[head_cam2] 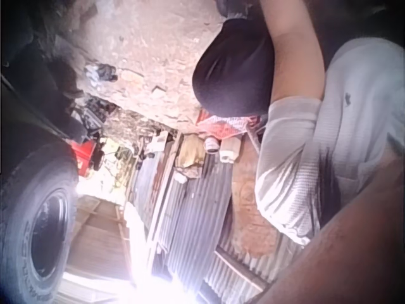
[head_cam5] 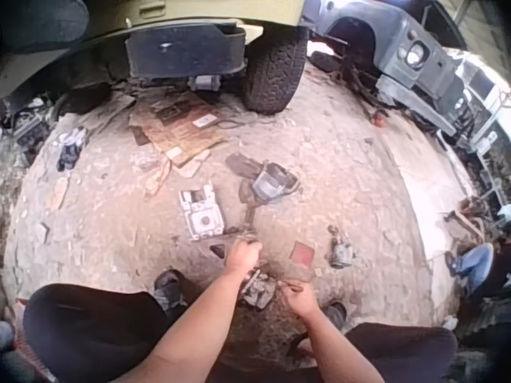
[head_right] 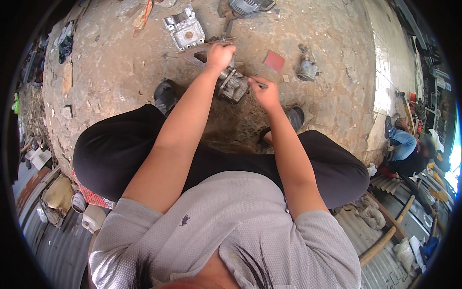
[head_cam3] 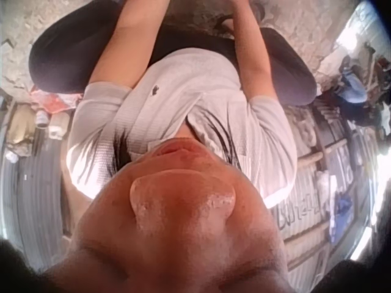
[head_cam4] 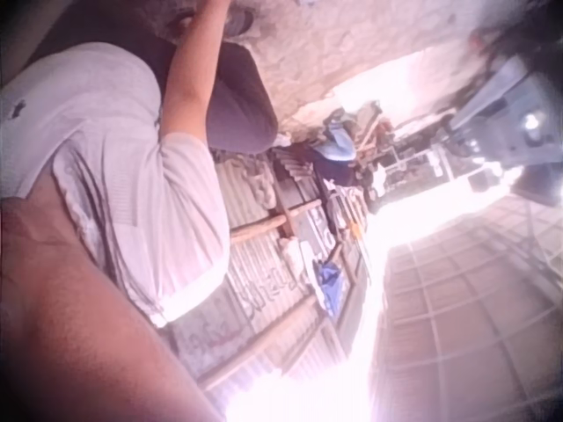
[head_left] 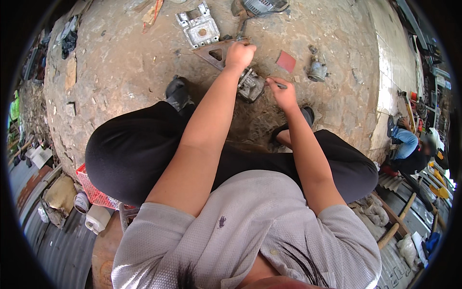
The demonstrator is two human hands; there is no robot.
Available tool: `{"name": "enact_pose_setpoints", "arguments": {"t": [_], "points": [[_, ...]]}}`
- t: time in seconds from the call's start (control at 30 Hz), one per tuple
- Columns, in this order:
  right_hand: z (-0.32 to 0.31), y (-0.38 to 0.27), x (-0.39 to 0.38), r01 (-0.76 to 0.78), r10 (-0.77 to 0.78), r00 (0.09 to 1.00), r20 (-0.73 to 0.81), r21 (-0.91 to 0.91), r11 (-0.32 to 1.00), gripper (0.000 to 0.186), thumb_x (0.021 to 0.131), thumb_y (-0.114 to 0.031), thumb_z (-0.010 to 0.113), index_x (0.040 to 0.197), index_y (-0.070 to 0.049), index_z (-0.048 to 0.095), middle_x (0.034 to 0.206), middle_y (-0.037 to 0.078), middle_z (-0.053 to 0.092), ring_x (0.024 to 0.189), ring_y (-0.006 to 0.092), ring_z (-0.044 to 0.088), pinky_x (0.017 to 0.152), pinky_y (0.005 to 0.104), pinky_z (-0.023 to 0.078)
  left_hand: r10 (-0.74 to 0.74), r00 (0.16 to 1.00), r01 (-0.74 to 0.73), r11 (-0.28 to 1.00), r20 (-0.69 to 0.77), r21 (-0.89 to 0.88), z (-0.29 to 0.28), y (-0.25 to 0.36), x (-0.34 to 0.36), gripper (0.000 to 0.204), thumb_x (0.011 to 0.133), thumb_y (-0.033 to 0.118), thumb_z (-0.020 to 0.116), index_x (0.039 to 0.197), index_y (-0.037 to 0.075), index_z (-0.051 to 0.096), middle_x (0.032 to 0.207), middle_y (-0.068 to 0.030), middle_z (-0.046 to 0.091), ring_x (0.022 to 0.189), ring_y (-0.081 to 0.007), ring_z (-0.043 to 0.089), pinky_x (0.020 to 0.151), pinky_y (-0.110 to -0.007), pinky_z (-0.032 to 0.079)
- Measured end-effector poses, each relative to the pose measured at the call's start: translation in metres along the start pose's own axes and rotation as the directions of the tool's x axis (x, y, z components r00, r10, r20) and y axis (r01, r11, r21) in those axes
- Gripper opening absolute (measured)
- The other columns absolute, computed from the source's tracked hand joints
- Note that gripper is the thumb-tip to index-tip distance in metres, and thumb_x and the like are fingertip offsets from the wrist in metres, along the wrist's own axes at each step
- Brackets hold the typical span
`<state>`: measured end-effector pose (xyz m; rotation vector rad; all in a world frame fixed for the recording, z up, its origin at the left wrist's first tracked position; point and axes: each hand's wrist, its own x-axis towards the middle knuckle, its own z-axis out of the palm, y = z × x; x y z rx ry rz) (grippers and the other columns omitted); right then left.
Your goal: The person sits on the floor and uses a small metal tool to scrape and clean a mechanical part. They repeatedly scrape the surface and edges of the part, occasionally repositioning it with their hands.
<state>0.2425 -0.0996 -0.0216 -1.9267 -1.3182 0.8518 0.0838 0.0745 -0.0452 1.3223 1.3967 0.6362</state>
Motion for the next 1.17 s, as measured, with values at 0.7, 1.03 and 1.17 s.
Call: {"name": "enact_pose_setpoints", "arguments": {"t": [0.7, 1.03, 1.17], "points": [[-0.012, 0.029, 0.018, -0.288, 0.271, 0.957, 0.101, 0.377, 0.88, 0.033, 0.099, -0.037, 0.079, 0.101, -0.004, 0.084, 0.077, 0.0, 0.07, 0.073, 0.0105, 0.055, 0.069, 0.0301, 0.047, 0.144, 0.989, -0.142, 0.987, 0.023, -0.072, -0.006, -0.005, 0.004, 0.031, 0.077, 0.023, 0.063, 0.08, -0.008, 0.064, 0.066, -0.0214, 0.06, 0.066, -0.0355, 0.054, 0.07, -0.046, 0.046], [-0.025, 0.05, 0.035, -0.332, 0.361, 0.928, 0.094, 0.647, 0.686, 0.043, 0.104, -0.035, 0.073, 0.121, 0.004, 0.073, 0.101, 0.012, 0.08, 0.087, 0.0154, 0.075, 0.075, 0.0288, 0.057, 0.103, 0.971, -0.017, 0.931, 0.218, -0.364, -0.025, -0.031, 0.019, 0.015, 0.077, 0.01, 0.056, 0.065, 0.002, 0.052, 0.064, -0.0016, 0.045, 0.061, -0.0129, 0.038, 0.059, -0.032, 0.029], [-0.021, 0.054, 0.036, -0.433, 0.271, 0.901, 0.339, 0.747, 0.504, 0.046, 0.106, -0.035, 0.069, 0.132, 0.002, 0.069, 0.114, 0.014, 0.08, 0.093, 0.0221, 0.078, 0.086, 0.0284, 0.06, 0.138, 0.939, 0.005, 0.911, 0.315, -0.413, -0.045, -0.036, 0.017, 0.014, 0.075, 0.013, 0.057, 0.067, 0.003, 0.051, 0.065, -0.0018, 0.043, 0.061, -0.0139, 0.036, 0.059, -0.032, 0.028]]}}
